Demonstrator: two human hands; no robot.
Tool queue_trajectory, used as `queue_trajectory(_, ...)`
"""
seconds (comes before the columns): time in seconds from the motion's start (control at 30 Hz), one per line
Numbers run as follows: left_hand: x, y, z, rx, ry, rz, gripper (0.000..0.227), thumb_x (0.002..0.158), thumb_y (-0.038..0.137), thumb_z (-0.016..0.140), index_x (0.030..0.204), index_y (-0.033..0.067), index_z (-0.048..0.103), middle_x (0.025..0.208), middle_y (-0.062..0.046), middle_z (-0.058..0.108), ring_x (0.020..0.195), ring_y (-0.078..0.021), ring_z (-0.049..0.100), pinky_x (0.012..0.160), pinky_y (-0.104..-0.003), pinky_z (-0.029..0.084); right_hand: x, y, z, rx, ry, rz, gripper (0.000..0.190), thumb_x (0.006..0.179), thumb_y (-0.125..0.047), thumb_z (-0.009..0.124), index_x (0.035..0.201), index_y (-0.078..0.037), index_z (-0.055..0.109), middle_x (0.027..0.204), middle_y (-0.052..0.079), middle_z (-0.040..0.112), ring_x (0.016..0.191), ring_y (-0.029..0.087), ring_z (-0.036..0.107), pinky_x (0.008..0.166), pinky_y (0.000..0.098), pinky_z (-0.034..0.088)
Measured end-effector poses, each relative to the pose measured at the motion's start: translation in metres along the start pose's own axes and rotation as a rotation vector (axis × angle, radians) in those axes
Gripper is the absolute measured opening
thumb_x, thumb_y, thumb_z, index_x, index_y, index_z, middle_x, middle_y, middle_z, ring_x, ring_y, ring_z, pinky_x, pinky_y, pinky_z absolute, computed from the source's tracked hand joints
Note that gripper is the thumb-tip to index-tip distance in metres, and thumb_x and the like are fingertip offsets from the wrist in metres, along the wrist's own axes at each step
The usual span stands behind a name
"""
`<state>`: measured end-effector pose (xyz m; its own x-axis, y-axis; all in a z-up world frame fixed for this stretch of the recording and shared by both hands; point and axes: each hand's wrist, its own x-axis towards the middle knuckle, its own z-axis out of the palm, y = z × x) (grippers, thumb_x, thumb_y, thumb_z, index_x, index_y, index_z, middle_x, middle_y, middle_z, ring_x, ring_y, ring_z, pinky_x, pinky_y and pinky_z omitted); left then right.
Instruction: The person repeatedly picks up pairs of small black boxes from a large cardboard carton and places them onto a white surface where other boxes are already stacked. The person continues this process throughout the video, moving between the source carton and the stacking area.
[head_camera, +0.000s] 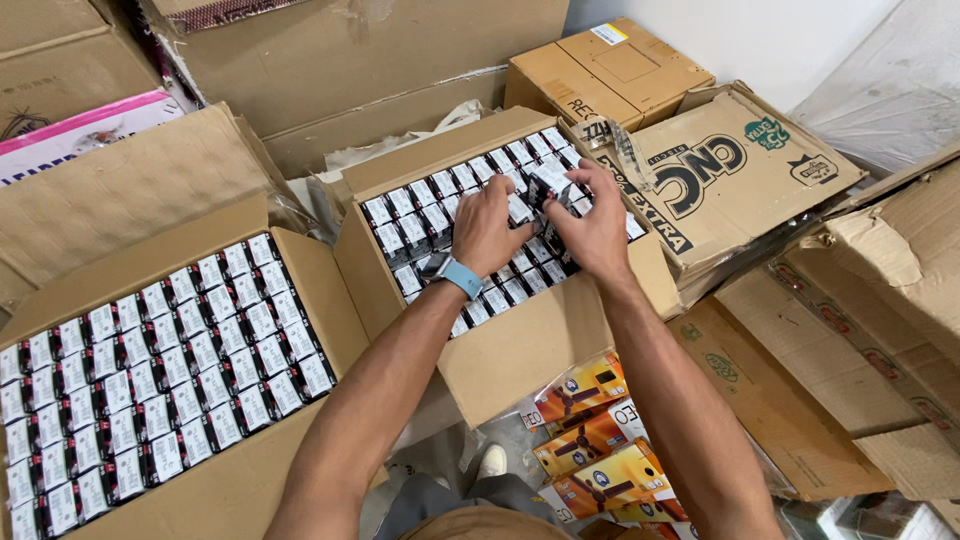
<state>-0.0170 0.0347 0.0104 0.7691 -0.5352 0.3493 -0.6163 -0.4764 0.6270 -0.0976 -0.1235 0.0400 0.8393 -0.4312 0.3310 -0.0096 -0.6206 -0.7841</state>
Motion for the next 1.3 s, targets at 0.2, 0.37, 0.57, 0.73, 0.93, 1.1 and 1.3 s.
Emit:
queue_trajectory(0.2, -0.023, 0.028, -0.047, -1.247, -0.077, -0.354, 0.056, 0.092, 0.016, 0.078, 0.141, 0.0051, 0.054, 0.125, -0.012, 0.055, 0.104, -0.019, 0.066, 0.08, -0.033, 0.064, -0.031, -0.053, -0.025, 0.84, 0.064, 0.349, 0.036, 0.093, -0.022, 0.071, 0.127, -0.012, 0.064, 0.107, -0.002, 0.068, 0.092, 0.011, 0.072, 0.086, 0.0329, 0.065)
queue_trajectory(0.37, -0.048, 0.03, -0.036, -1.679, -0.28, -0.542, 0.034, 0.096, 0.026, 0.067, 0.126, 0.0107, 0.06, 0.113, -0.01, 0.065, 0.097, -0.0236, 0.07, 0.081, -0.044, 0.064, -0.085, -0.071, -0.031, 1.192, 0.114, 0.524, 0.034, 0.095, -0.034, 0.068, 0.124, -0.016, 0.064, 0.101, 0.007, 0.068, 0.087, 0.021, 0.074, 0.083, 0.0393, 0.067)
queue_trajectory(0.57, -0.115, 0.075, -0.036, -1.629, -0.424, -0.596, 0.037, 0.091, 0.013, 0.078, 0.116, 0.0046, 0.051, 0.12, -0.018, 0.071, 0.098, -0.0309, 0.075, 0.076, -0.042, 0.065, -0.184, -0.066, -0.032, 1.15, 0.273, 0.481, 0.046, 0.093, -0.014, 0.074, 0.134, -0.021, 0.054, 0.098, 0.004, 0.064, 0.079, 0.014, 0.067, 0.075, 0.028, 0.062)
queue_trajectory(0.73, -0.175, 0.126, -0.018, -1.56, -0.662, -0.516, 0.032, 0.089, 0.011, 0.08, 0.113, 0.003, 0.061, 0.104, -0.007, 0.066, 0.093, -0.0267, 0.074, 0.076, -0.042, 0.067, -0.28, -0.067, -0.066, 1.204, 0.535, 0.621, 0.029, 0.093, -0.022, 0.075, 0.119, -0.017, 0.064, 0.106, 0.011, 0.07, 0.084, 0.02, 0.072, 0.08, 0.0361, 0.064)
queue_trajectory(0.93, -0.26, 0.201, 0.033, -1.452, -0.932, -0.492, 0.042, 0.085, 0.012, 0.085, 0.121, 0.0056, 0.063, 0.104, -0.007, 0.07, 0.087, -0.0223, 0.074, 0.075, -0.042, 0.068, -0.426, -0.066, -0.137, 1.23, 0.858, 0.651, 0.025, 0.094, -0.034, 0.074, 0.104, -0.011, 0.072, 0.096, 0.011, 0.076, 0.08, 0.021, 0.073, 0.076, 0.0306, 0.063)
queue_trajectory(1.1, -0.353, 0.285, 0.062, -1.451, -1.278, -0.489, 0.033, 0.092, 0.009, 0.074, 0.123, 0.0042, 0.063, 0.105, -0.007, 0.067, 0.09, -0.0209, 0.073, 0.077, -0.039, 0.068, -0.564, -0.08, -0.194, 0.994, 1.141, 0.632, 0.027, 0.098, -0.041, 0.069, 0.104, -0.015, 0.069, 0.094, 0.005, 0.075, 0.078, 0.017, 0.072, 0.074, 0.0315, 0.061)
queue_trajectory(1.3, -0.49, 0.396, 0.113, -1.299, -1.65, -0.345, 0.042, 0.092, 0.009, 0.074, 0.132, 0.0021, 0.061, 0.111, -0.008, 0.069, 0.095, -0.0215, 0.073, 0.083, -0.046, 0.067, -0.734, -0.115, -0.254, 0.869, 1.394, 0.494, 0.035, 0.099, -0.017, 0.068, 0.132, -0.011, 0.061, 0.109, 0.009, 0.073, 0.092, 0.024, 0.076, 0.086, 0.0413, 0.065)
